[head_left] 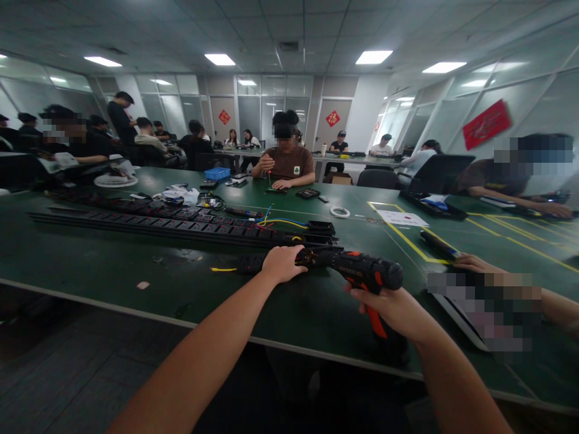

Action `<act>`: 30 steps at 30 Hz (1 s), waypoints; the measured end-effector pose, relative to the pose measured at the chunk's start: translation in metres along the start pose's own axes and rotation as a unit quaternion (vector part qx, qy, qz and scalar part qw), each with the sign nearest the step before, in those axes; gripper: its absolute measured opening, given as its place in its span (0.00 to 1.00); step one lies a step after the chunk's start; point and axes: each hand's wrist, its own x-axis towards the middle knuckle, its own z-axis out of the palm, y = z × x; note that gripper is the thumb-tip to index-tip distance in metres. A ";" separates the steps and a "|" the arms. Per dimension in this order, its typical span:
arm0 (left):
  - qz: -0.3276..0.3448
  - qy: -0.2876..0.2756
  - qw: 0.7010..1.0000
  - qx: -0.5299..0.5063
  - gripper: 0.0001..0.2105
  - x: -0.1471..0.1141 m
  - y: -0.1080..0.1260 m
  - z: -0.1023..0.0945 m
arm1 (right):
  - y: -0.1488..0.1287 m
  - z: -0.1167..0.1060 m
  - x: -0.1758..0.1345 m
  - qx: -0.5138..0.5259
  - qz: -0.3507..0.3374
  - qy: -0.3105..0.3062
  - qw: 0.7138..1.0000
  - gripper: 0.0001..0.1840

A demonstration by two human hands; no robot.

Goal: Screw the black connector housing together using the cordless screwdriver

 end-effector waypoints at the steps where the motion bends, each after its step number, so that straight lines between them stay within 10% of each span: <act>1: 0.000 0.000 1.000 0.000 0.32 0.000 0.000 0.000 | 0.000 0.000 0.000 0.005 0.001 -0.002 1.000 0.25; 30: 0.006 0.003 1.000 0.005 0.32 0.000 -0.002 0.001 | -0.003 0.002 -0.001 -0.052 0.018 0.003 0.998 0.21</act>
